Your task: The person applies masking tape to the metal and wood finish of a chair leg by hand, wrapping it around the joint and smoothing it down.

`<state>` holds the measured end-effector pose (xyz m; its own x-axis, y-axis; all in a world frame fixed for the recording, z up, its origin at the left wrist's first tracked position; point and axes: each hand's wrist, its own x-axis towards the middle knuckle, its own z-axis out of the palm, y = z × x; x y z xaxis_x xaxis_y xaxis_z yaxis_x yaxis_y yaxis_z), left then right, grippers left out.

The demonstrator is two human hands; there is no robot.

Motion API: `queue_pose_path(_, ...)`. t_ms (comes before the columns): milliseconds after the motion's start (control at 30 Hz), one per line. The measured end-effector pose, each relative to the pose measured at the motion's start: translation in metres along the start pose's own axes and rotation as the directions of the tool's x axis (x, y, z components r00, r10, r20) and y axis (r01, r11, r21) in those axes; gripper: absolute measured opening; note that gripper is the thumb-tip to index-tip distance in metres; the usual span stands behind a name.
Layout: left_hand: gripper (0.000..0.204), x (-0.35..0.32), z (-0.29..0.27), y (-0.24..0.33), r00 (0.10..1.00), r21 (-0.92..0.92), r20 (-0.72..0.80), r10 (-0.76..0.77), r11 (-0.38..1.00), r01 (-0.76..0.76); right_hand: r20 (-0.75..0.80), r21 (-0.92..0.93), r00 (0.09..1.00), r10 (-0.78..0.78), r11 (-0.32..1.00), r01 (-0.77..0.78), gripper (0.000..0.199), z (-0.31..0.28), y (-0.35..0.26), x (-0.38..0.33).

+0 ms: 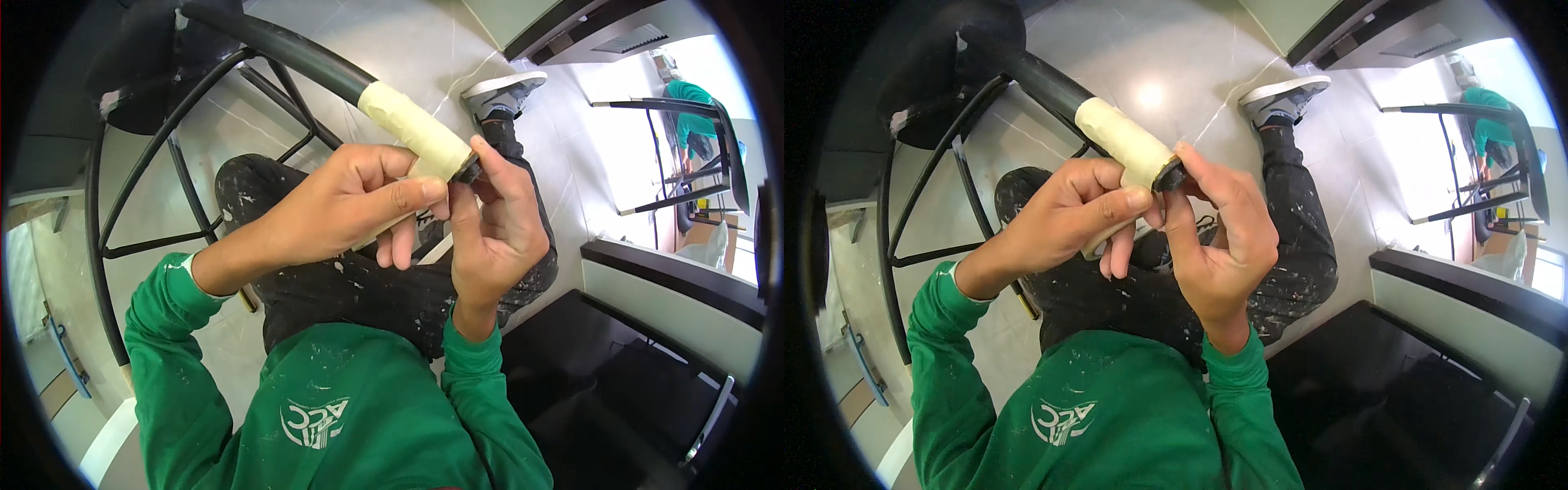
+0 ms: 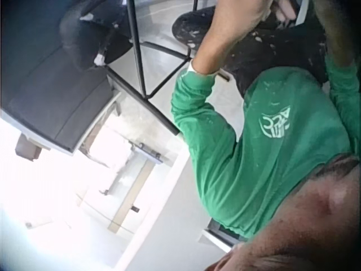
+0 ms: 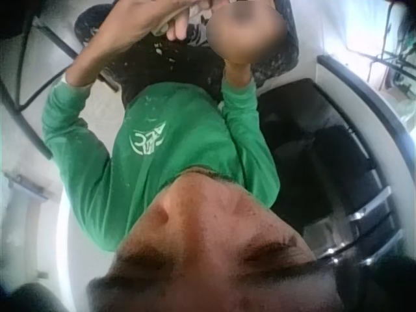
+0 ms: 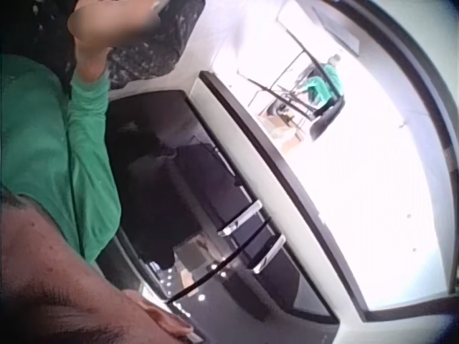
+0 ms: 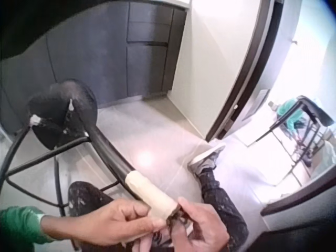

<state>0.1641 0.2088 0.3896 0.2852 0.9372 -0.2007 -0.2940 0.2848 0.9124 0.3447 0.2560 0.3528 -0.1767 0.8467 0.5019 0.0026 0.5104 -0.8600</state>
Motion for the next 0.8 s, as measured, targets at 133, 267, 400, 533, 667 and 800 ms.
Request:
queue_pose_path(133, 0.036, 0.003, -0.003, -0.005, 0.999, 0.053, 0.016, 0.034, 0.998, -0.035, 0.078, 0.146, 0.992, 0.101, 0.983, -0.112, 0.035, -0.005, 0.001, -0.009)
queue_pose_path(267, 0.035, 0.007, -0.005, -0.01, 0.999, 0.001, 0.022, 0.036, 0.999, -0.036, 0.204, 0.229, 0.96, 0.194, 0.944, -0.239, 0.032, -0.008, 0.018, -0.018)
queue_pose_path(400, 0.038, 0.01, -0.007, -0.014, 0.998, 0.125, 0.01, 0.07, 0.99, -0.071, 0.298, 0.409, 0.869, 0.396, 0.769, -0.491, 0.036, -0.006, 0.032, -0.03)
queue_pose_path(533, 0.039, 0.011, -0.004, -0.021, 0.994, 0.072, 0.006, 0.107, 0.992, -0.107, 0.234, 0.387, 0.908, 0.346, 0.824, -0.414, 0.033, -0.003, 0.04, -0.036)
queue_pose_path(667, 0.039, 0.016, 0.003, -0.033, 0.984, -0.025, -0.023, 0.177, 0.984, -0.177, 0.174, 0.37, 0.941, 0.29, 0.866, -0.335, 0.031, -0.003, 0.046, -0.037)
queue_pose_path(800, 0.04, 0.019, 0.004, -0.047, 0.964, -0.035, -0.015, 0.265, 0.963, -0.266, 0.14, 0.318, 0.956, 0.256, 0.903, -0.289, 0.026, -0.002, 0.051, -0.037)
